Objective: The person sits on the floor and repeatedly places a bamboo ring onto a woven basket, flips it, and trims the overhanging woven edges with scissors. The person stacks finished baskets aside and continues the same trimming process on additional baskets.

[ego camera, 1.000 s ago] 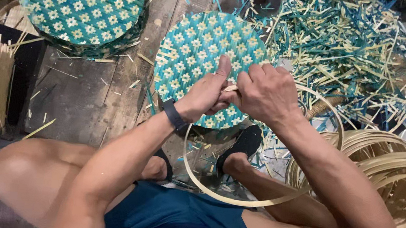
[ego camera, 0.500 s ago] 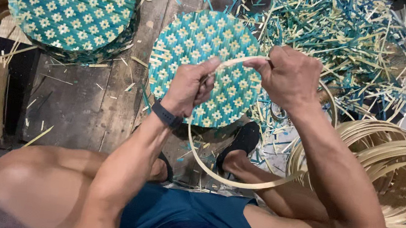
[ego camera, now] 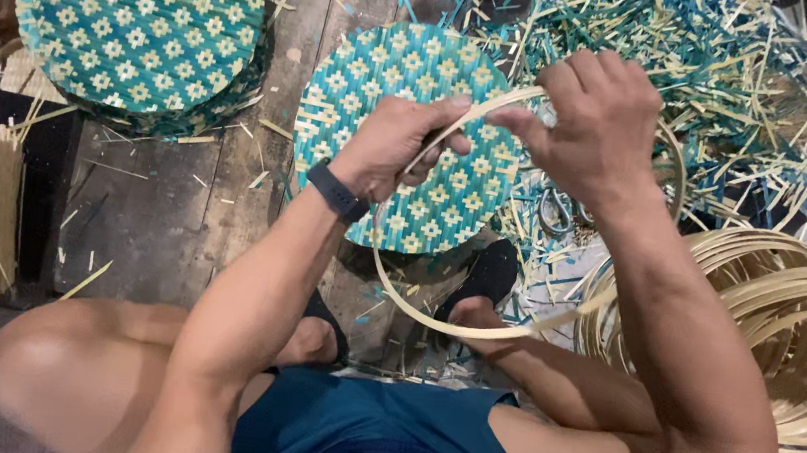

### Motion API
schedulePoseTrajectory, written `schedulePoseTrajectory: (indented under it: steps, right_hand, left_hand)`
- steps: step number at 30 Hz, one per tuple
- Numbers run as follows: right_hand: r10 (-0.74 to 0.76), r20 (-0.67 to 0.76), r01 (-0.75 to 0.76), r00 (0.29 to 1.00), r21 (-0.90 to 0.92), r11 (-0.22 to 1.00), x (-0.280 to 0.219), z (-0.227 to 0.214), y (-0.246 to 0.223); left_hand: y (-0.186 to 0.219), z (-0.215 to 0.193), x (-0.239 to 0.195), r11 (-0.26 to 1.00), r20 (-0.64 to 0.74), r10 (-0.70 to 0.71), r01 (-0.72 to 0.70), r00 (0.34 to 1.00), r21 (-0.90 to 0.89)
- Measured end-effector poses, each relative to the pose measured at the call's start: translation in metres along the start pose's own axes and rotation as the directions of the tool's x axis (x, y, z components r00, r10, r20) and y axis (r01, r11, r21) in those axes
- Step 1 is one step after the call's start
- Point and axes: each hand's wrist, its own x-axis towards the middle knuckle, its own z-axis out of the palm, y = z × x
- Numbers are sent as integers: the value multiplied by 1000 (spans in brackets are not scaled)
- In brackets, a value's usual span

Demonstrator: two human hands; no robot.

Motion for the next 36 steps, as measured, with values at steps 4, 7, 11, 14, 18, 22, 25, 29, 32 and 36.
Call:
schedulePoseTrajectory:
  steps: [4,7,11,14,18,22,25,29,32,36]
  right_hand:
    - [-62,-39,64,997,35,997,18,-13,-17]
    - [85,64,-86,994,15,996,18,-12,-25]
    - [150,100,-153,984,24,988,10,-1,-34]
    - [164,104,-171,981,63,983,3,5,-35]
    - [103,-107,-95,989,71,993,-2,3,-4]
    - [732,426,-641,532,767,19,-32,-4,37]
    - [689,587,-417,426,803,-426,-62,20,36]
    - [612,611,-276,502,784,-556,-94,45,39]
    - [511,656,-305,555,732,-609,-100,54,42]
    - [548,745,-447,380,667,-596,-94,56,40]
  left_hand:
    - [-8,6,3,996,-17,24,-25,1000,-91]
    - [-21,1,3,987,-24,43,-46,999,-155]
    - [-28,-1,5,988,-54,29,-37,998,-150]
    - [-32,-3,7,988,-37,1,-7,999,-153]
    - [-37,-27,17,968,-87,56,-75,995,-239]
    - [-40,-74,30,662,-147,295,-313,944,-681]
    - [-41,-91,30,578,-202,320,-359,926,-733]
    - [-30,-100,20,689,-197,153,-247,968,-681]
    - [-13,-109,16,901,-297,11,-138,955,-411]
    - [-11,-119,20,920,-110,58,-96,992,-379]
